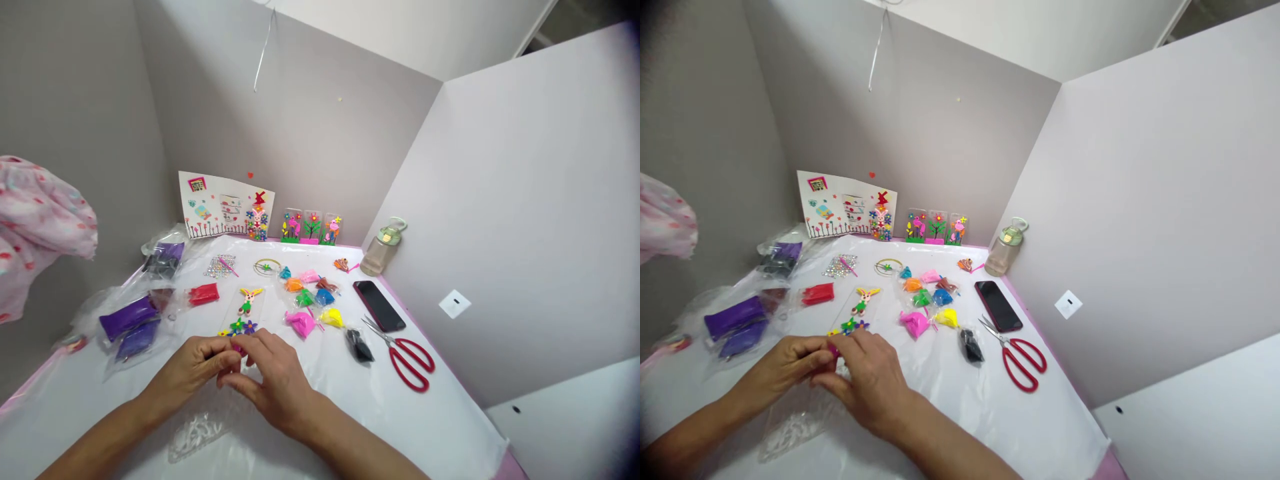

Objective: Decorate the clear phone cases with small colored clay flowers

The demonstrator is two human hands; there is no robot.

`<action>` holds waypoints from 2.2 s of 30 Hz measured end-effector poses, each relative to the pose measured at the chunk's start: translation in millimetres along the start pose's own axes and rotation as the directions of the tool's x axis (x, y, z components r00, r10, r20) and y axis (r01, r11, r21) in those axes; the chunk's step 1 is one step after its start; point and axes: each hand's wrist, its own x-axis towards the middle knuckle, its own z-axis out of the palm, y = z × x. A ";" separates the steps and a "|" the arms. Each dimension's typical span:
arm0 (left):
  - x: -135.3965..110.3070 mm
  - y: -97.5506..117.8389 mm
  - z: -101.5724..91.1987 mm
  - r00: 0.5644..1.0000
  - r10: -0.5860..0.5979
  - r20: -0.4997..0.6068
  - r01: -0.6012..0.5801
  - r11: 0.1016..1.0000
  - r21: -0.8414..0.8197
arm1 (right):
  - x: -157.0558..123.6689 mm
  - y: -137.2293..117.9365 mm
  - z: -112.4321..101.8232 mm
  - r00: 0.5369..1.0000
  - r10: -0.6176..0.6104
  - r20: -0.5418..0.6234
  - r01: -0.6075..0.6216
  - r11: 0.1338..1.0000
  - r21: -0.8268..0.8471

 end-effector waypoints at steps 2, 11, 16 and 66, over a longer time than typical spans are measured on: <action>-1.1 -1.9 3.0 1.000 0.005 0.006 -0.005 1.000 0.003 | -0.2 0.7 2.5 0.999 0.024 -0.044 -0.022 0.999 0.042; -8.3 5.4 2.9 0.987 0.026 -0.158 -0.021 0.999 0.030 | 2.0 4.6 -4.9 0.977 0.209 -0.042 -0.191 0.945 0.267; -6.7 9.6 3.0 0.990 -0.015 -0.139 0.011 0.999 -0.034 | 2.6 4.9 -5.9 0.987 0.162 -0.018 -0.152 0.958 0.243; -10.6 2.1 3.4 0.955 0.181 -0.236 -0.139 0.973 0.185 | 12.5 14.1 -1.0 0.647 0.545 0.533 -0.676 0.088 0.732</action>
